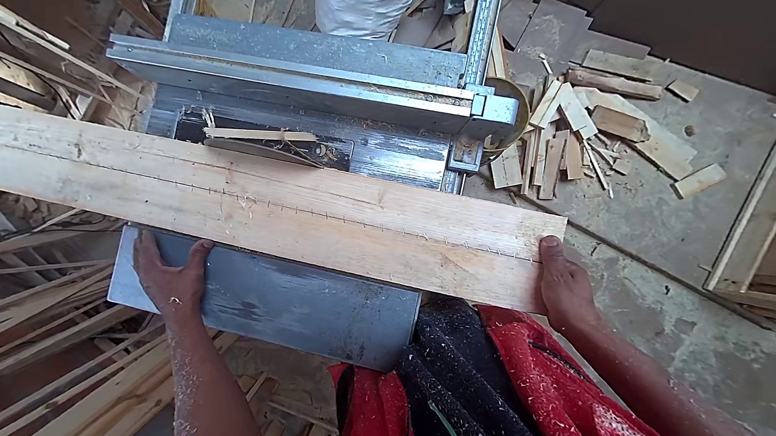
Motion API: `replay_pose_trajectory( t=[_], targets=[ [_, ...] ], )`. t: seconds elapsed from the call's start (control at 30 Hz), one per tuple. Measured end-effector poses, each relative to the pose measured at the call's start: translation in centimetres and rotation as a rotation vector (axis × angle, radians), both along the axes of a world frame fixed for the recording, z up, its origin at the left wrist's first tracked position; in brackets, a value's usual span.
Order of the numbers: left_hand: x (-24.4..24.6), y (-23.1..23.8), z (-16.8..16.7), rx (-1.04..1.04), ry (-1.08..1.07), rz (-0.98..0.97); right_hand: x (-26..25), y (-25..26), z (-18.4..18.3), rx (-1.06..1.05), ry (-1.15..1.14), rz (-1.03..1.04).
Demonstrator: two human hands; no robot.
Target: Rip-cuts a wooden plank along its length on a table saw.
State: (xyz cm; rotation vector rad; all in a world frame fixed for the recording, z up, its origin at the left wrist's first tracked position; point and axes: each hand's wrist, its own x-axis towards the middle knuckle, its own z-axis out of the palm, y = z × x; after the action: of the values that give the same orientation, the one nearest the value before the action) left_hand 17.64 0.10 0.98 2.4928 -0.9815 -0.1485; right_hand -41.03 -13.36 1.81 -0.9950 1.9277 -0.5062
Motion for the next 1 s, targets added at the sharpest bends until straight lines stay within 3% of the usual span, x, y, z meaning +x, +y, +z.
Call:
replay_pose_trajectory(
  t=[0.17,0.37,0.43,0.5,0.6,0.73,1.0],
  targets=[
    [-5.1,-0.1,-0.6,0.035,0.004,-0.042,-1.5,0.1,0.0,0.006,-0.001,0.007],
    [-5.7,-0.3,-0.7,0.035,-0.024,-0.064,-2.4,0.3,0.2,0.009,0.000,0.085],
    [-5.7,-0.1,-0.8,0.025,-0.017,-0.065,-3.2,1.5,0.5,-0.126,0.179,0.332],
    [-5.7,-0.1,-0.8,0.025,-0.016,-0.065,-5.3,2.3,0.1,-0.490,0.344,0.618],
    [-5.4,0.0,-1.1,0.018,-0.029,-0.065,-8.0,1.4,-0.7,-0.935,0.344,1.105],
    [-5.4,0.0,-1.0,0.011,-0.016,-0.069,-6.8,-0.5,-2.0,-1.030,0.164,1.550],
    [-5.1,0.2,-1.4,-0.008,-0.023,-0.065,-6.8,-2.8,-2.3,-1.067,0.107,1.778]
  ],
)
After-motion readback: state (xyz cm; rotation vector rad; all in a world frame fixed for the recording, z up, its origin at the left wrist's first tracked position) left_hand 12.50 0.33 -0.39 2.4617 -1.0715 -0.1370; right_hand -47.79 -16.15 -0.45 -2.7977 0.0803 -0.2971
